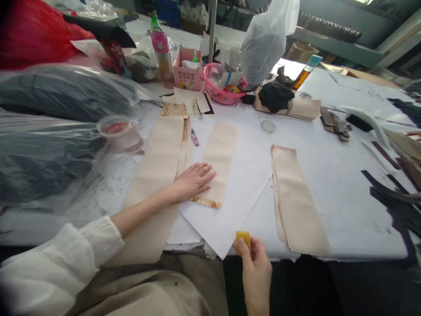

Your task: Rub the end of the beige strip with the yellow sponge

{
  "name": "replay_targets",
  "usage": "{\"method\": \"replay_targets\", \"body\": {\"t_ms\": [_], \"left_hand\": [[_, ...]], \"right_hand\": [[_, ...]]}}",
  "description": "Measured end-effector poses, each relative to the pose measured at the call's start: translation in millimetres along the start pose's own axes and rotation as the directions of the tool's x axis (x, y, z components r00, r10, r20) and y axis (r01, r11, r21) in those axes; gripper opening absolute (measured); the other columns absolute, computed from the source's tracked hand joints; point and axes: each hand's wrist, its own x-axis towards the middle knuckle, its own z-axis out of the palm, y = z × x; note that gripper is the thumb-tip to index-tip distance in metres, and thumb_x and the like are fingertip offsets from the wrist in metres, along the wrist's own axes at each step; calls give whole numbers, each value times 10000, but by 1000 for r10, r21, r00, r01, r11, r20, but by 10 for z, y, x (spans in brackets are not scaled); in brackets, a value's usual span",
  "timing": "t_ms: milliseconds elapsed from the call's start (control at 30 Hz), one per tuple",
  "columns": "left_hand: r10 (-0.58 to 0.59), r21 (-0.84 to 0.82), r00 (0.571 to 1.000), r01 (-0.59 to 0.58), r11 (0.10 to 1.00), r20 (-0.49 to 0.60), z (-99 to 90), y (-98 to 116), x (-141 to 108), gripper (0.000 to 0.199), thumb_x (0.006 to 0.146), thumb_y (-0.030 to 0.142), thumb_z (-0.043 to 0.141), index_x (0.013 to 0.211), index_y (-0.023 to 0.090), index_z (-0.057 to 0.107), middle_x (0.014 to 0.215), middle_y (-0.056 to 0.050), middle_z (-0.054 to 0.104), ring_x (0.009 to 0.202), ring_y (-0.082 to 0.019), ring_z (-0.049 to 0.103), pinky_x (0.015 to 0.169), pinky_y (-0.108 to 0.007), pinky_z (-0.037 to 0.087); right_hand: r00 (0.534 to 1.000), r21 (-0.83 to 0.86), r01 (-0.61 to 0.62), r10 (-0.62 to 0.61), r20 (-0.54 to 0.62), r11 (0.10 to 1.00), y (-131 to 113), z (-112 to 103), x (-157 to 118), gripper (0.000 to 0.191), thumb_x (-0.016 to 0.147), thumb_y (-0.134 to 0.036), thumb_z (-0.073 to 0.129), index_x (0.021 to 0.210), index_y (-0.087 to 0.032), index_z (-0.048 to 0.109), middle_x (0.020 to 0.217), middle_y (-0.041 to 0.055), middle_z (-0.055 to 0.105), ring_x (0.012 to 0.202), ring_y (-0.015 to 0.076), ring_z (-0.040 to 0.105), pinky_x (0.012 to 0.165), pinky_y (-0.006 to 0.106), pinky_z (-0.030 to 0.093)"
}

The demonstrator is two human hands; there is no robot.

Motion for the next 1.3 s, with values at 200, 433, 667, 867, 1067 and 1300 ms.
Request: {"method": "replay_targets", "body": {"t_ms": [200, 433, 667, 867, 1067, 1300], "left_hand": [[9, 93, 998, -4, 996, -60, -48, 202, 28, 477, 943, 423, 553, 1344, 165, 544, 1422, -175, 506, 1331, -342, 450, 1103, -516, 353], [140, 52, 989, -138, 989, -39, -225, 239, 444, 338, 906, 395, 626, 1105, 123, 644, 1240, -132, 620, 1210, -268, 541, 1021, -366, 412], [113, -50, 987, -120, 992, -115, 88, 222, 627, 785, 910, 628, 507, 1424, 39, 434, 1548, -193, 385, 1454, -305, 332, 1200, -377, 224], [86, -23, 987, -90, 996, -138, 203, 268, 600, 887, 902, 659, 429, 1483, -7, 355, 1585, -214, 317, 1494, -331, 255, 1239, -411, 131], [31, -1, 987, -31, 1000, -155, 215, 264, 653, 894, 898, 656, 409, 1488, -12, 351, 1581, -210, 329, 1492, -326, 266, 1244, -421, 140], [22, -1, 989, -23, 1000, -149, 233, 251, 671, 906, 903, 663, 388, 1503, -13, 326, 1589, -221, 306, 1502, -329, 249, 1245, -435, 143]], "right_hand": [[978, -192, 191, -203, -40, 963, -196, 85, 59, 470, 859, -625, 656, 1037, -190, 639, 852, 50, 706, 784, 245, 679, 694, 327, 539], [839, -420, 532, -527, 139, 736, -615, 386, 472, 455, 959, -627, 464, 1006, -196, 603, 923, 86, 678, 810, 244, 648, 714, 347, 502], [766, -571, 623, -564, 308, 535, -591, 627, 678, 487, 1043, -596, 273, 953, -211, 558, 906, 75, 622, 773, 237, 602, 662, 333, 427], [730, -582, 666, -568, 380, 466, -514, 565, 518, 416, 1082, -498, 243, 900, -229, 503, 841, 37, 542, 711, 203, 551, 606, 297, 371], [812, -508, 583, -435, 388, 634, -472, 249, 251, 311, 1059, -457, 400, 895, -224, 527, 805, 7, 562, 687, 186, 559, 621, 287, 412], [784, -502, 595, -589, 194, 627, -773, 344, 612, 315, 982, -476, 555, 1134, -202, 588, 985, 58, 664, 853, 231, 640, 732, 322, 475]]}}
